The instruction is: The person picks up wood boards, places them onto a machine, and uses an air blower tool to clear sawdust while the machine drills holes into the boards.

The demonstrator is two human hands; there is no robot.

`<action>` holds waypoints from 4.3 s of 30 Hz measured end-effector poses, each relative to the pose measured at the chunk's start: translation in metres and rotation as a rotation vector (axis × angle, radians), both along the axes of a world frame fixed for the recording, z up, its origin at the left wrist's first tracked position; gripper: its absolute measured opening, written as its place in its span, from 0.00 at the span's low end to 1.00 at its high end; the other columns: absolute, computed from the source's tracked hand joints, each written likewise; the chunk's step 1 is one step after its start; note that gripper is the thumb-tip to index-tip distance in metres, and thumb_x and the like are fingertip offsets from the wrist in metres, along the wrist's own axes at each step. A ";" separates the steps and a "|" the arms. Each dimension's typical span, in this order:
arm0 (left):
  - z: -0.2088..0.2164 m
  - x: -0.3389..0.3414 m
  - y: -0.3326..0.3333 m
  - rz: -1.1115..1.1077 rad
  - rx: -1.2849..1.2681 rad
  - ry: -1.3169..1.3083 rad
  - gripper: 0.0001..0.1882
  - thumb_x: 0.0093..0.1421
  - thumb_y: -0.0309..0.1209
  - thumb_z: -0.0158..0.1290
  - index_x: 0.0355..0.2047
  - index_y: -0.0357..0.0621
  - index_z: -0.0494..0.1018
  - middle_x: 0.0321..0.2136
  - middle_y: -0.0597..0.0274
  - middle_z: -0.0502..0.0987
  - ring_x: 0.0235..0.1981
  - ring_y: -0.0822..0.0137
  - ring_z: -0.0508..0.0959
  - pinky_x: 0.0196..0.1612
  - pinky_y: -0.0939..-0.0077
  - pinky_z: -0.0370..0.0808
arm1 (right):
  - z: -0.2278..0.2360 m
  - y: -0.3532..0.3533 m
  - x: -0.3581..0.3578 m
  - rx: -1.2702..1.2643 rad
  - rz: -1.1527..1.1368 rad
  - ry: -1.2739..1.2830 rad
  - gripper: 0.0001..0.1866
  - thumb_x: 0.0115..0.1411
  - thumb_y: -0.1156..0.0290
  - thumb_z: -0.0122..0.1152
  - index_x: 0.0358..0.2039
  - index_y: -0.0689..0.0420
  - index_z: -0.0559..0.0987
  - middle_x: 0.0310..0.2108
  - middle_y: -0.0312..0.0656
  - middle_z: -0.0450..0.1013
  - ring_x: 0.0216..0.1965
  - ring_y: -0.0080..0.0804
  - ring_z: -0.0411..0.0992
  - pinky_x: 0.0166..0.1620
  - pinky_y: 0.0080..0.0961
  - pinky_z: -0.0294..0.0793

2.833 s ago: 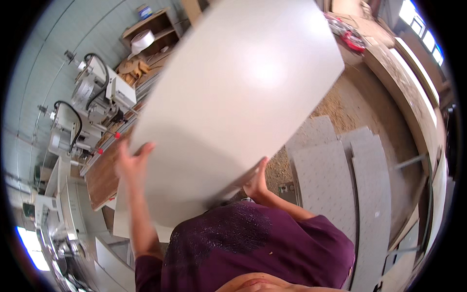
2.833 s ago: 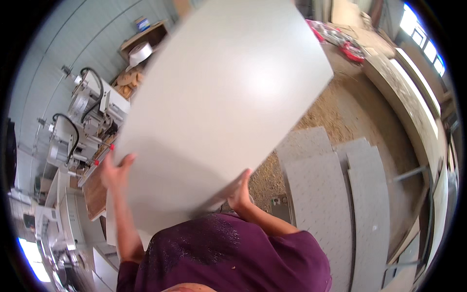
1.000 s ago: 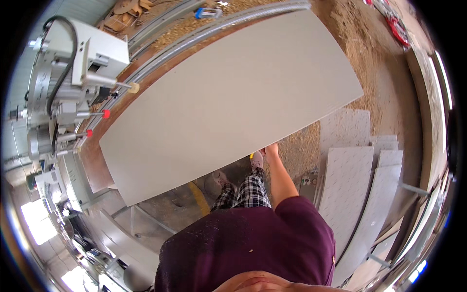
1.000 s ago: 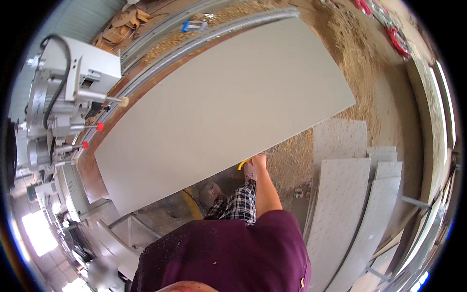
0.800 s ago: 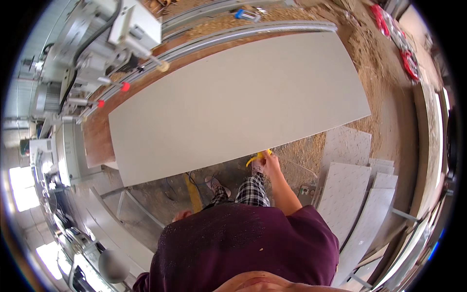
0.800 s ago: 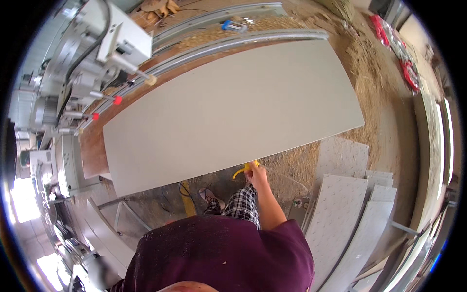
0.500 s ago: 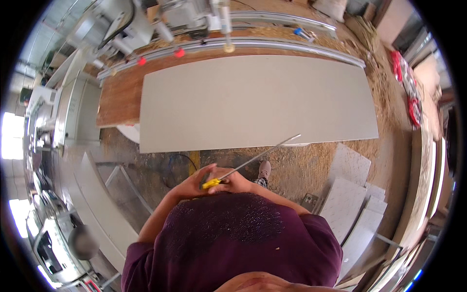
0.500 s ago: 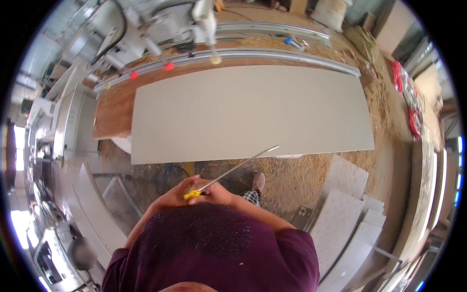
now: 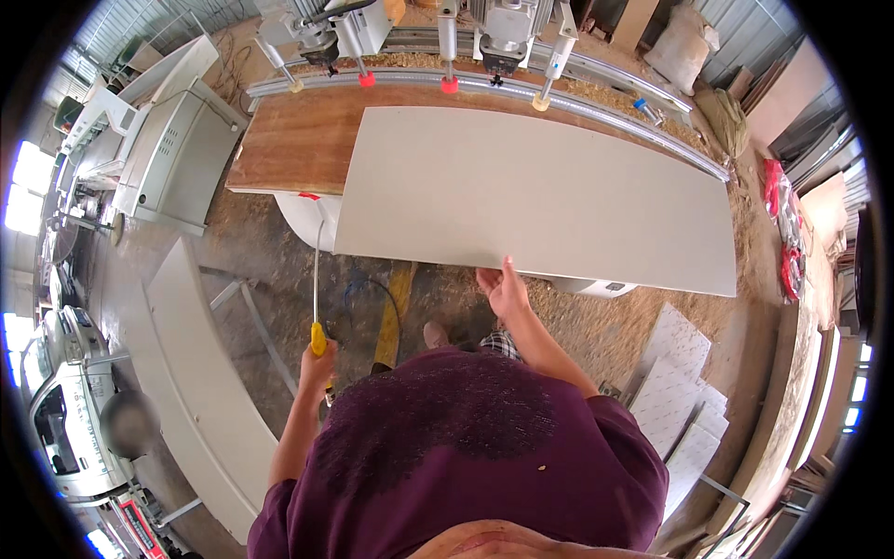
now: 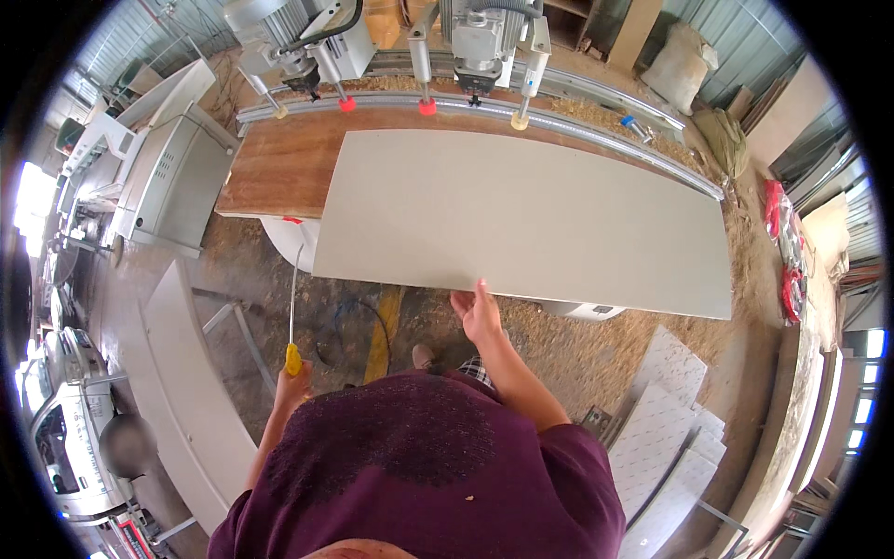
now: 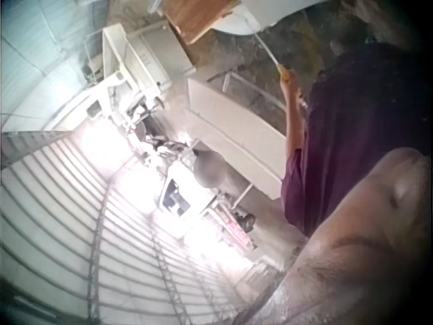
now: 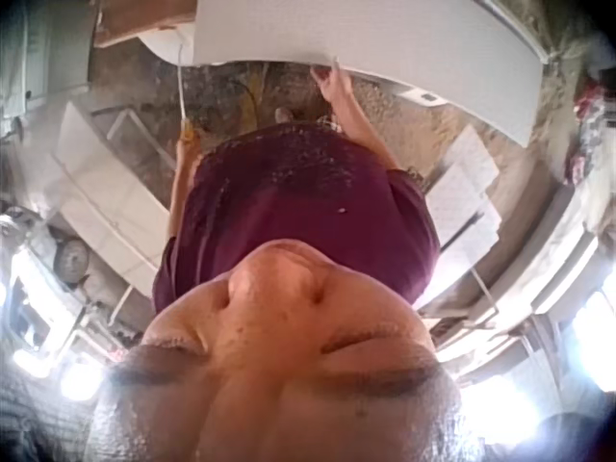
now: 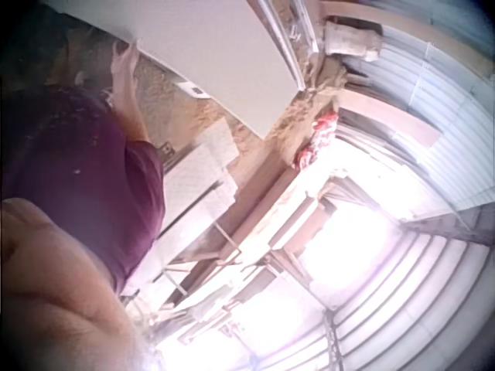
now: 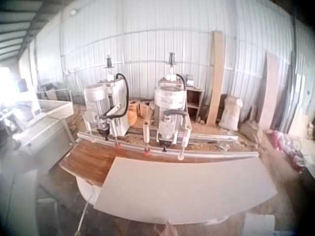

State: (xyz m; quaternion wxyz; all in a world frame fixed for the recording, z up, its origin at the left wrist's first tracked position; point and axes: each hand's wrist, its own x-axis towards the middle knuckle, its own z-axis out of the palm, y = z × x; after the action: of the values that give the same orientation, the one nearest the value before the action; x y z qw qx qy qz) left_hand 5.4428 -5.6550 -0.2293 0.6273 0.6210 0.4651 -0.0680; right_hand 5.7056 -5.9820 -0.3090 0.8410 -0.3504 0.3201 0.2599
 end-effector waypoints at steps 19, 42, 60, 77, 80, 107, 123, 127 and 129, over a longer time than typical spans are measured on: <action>-0.050 0.068 -0.037 -0.448 0.196 -0.171 0.18 0.57 0.31 0.56 0.47 0.44 0.66 0.28 0.62 0.74 0.31 0.70 0.74 0.38 0.77 0.71 | -0.016 -0.080 0.074 -0.414 -0.425 -0.041 0.28 0.64 0.46 0.43 0.45 0.61 0.68 0.32 0.47 0.74 0.27 0.40 0.75 0.28 0.36 0.78; 0.002 0.135 -0.053 -0.655 0.123 -0.287 0.17 0.57 0.31 0.55 0.46 0.45 0.67 0.26 0.64 0.74 0.30 0.72 0.74 0.37 0.76 0.71 | -0.037 -0.164 0.126 -0.461 -0.421 0.001 0.26 0.63 0.43 0.42 0.44 0.54 0.69 0.30 0.41 0.72 0.27 0.35 0.72 0.32 0.31 0.76; 0.042 0.128 -0.052 -0.582 0.097 -0.263 0.18 0.56 0.32 0.56 0.47 0.44 0.70 0.19 0.72 0.68 0.20 0.80 0.66 0.24 0.82 0.64 | -0.035 -0.165 0.126 -0.430 -0.407 0.028 0.25 0.61 0.41 0.45 0.41 0.51 0.70 0.28 0.38 0.71 0.25 0.31 0.69 0.35 0.30 0.74; 0.061 0.122 -0.094 -0.548 -0.038 -0.075 0.15 0.58 0.31 0.54 0.47 0.46 0.71 0.19 0.73 0.66 0.17 0.82 0.63 0.21 0.83 0.60 | -0.028 -0.195 0.100 -0.297 -0.202 -0.066 0.24 0.59 0.45 0.53 0.40 0.55 0.72 0.33 0.40 0.72 0.34 0.32 0.70 0.41 0.32 0.71; 0.091 0.118 -0.099 -0.099 -0.178 -0.066 0.14 0.59 0.30 0.53 0.46 0.47 0.71 0.19 0.75 0.66 0.16 0.82 0.63 0.19 0.83 0.59 | -0.034 -0.217 0.095 -0.305 -0.190 -0.053 0.27 0.56 0.45 0.58 0.44 0.55 0.71 0.39 0.40 0.71 0.41 0.33 0.69 0.46 0.33 0.68; -0.037 0.238 -0.105 0.248 -0.359 -0.230 0.13 0.59 0.36 0.54 0.42 0.51 0.67 0.42 0.66 0.72 0.46 0.67 0.70 0.42 0.54 0.69 | -0.052 -0.407 0.143 -0.280 -0.455 -0.053 0.28 0.55 0.47 0.59 0.48 0.54 0.70 0.41 0.39 0.70 0.43 0.33 0.67 0.46 0.34 0.67; -0.097 0.311 -0.149 0.493 -0.459 -0.524 0.15 0.59 0.21 0.50 0.47 0.46 0.64 0.42 0.62 0.70 0.44 0.65 0.73 0.53 0.62 0.71 | -0.051 -0.499 0.152 -0.427 -0.527 0.017 0.18 0.62 0.62 0.53 0.49 0.57 0.68 0.46 0.41 0.69 0.47 0.36 0.67 0.50 0.39 0.72; -0.090 0.313 -0.165 0.561 -0.425 -0.539 0.19 0.56 0.18 0.53 0.46 0.46 0.64 0.42 0.63 0.70 0.45 0.68 0.73 0.53 0.67 0.72 | -0.046 -0.498 0.152 -0.433 -0.486 0.016 0.18 0.62 0.64 0.52 0.49 0.58 0.67 0.48 0.42 0.68 0.49 0.37 0.66 0.51 0.38 0.72; -0.091 0.316 -0.178 0.609 -0.381 -0.517 0.19 0.54 0.17 0.54 0.45 0.45 0.64 0.41 0.64 0.70 0.44 0.68 0.73 0.51 0.68 0.73 | -0.036 -0.486 0.153 -0.450 -0.510 0.030 0.18 0.62 0.64 0.52 0.49 0.59 0.67 0.48 0.43 0.67 0.50 0.37 0.66 0.51 0.39 0.72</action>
State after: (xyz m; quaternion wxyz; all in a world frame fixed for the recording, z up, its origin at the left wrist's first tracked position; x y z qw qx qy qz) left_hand 5.7589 -5.8334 -0.3201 0.8178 0.3256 0.4336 0.1928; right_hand 5.8581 -6.4682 -0.3450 0.7757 -0.4322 0.4589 -0.0309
